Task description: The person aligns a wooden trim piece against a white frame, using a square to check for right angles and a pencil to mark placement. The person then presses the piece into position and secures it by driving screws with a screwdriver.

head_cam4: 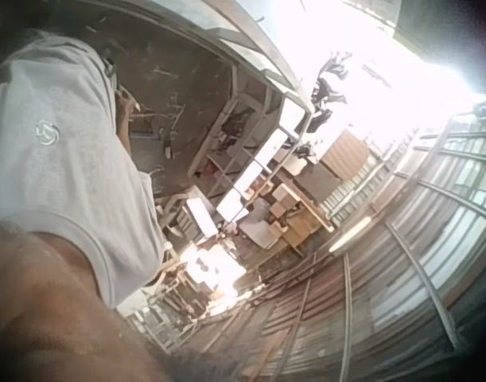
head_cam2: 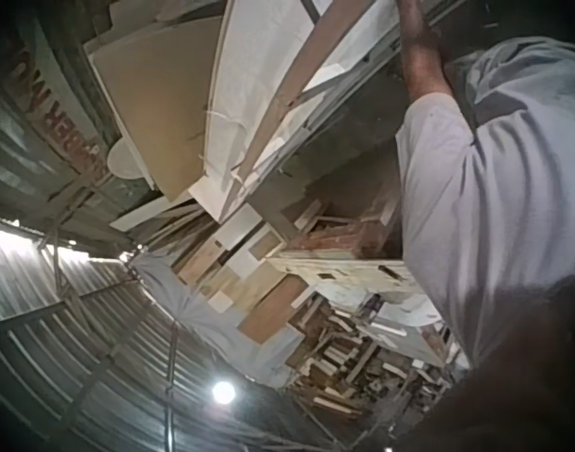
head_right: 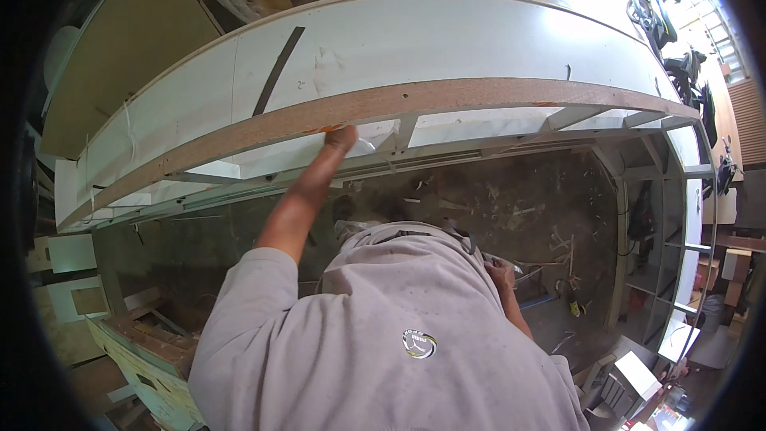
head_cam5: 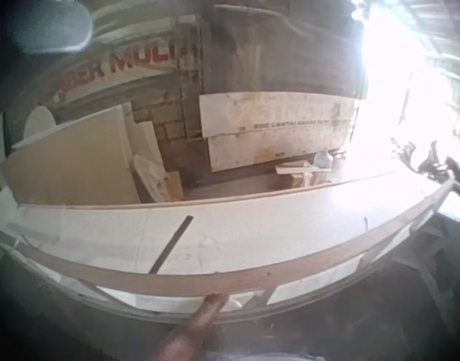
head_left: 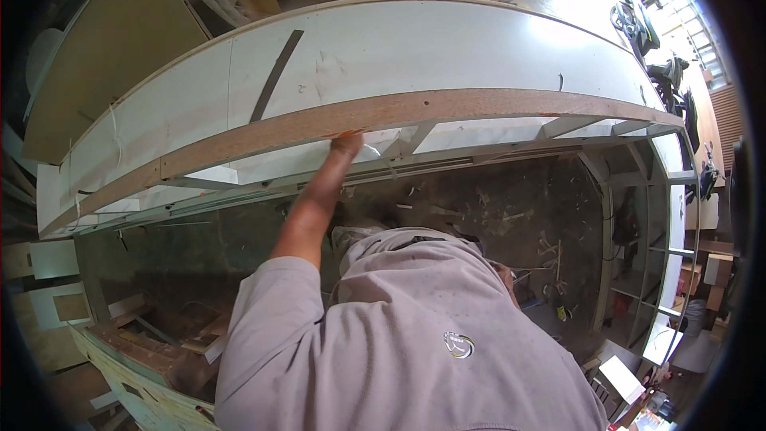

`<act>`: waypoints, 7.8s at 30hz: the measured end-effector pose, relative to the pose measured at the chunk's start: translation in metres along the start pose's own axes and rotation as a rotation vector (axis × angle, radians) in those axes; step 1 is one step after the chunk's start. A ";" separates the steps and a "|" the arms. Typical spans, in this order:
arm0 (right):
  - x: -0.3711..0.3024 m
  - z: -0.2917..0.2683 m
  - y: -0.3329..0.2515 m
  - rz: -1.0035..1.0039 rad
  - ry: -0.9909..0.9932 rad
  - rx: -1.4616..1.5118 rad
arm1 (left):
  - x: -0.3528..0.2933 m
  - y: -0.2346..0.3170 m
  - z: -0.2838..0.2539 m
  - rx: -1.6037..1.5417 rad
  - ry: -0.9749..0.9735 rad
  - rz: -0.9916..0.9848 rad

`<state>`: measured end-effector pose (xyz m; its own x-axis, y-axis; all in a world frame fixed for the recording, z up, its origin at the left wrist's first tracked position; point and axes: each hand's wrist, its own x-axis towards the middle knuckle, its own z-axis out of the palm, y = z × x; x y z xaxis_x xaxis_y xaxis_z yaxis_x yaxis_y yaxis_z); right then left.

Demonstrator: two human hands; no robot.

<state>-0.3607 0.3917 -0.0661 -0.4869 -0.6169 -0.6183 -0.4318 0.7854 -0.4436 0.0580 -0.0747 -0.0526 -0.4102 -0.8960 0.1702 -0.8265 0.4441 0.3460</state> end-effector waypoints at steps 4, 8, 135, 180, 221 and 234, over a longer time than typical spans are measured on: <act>-0.003 0.001 0.058 0.066 -0.060 -0.024 | -0.009 0.003 -0.030 -0.374 0.134 0.011; 0.021 0.006 0.079 0.097 -0.088 -0.022 | -0.045 0.078 -0.028 -0.124 -0.122 0.096; -0.291 0.406 -0.598 -0.489 0.240 0.452 | -0.018 -0.202 -0.344 -0.611 -0.685 -0.301; -0.285 0.450 -0.563 -0.595 0.314 0.403 | -0.041 -0.198 -0.351 -0.253 -0.985 -0.428; -0.218 0.489 -0.533 -0.643 0.446 0.536 | -0.034 -0.220 -0.334 -0.395 -0.962 -0.538; -0.215 0.501 -0.532 -0.653 0.390 0.488 | -0.047 -0.222 -0.338 -0.609 -0.937 -0.593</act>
<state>0.3542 0.1326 -0.0221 -0.5192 -0.8511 0.0776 -0.3857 0.1524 -0.9099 0.3917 -0.1316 0.1747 -0.3592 -0.5013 -0.7872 -0.7681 -0.3202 0.5544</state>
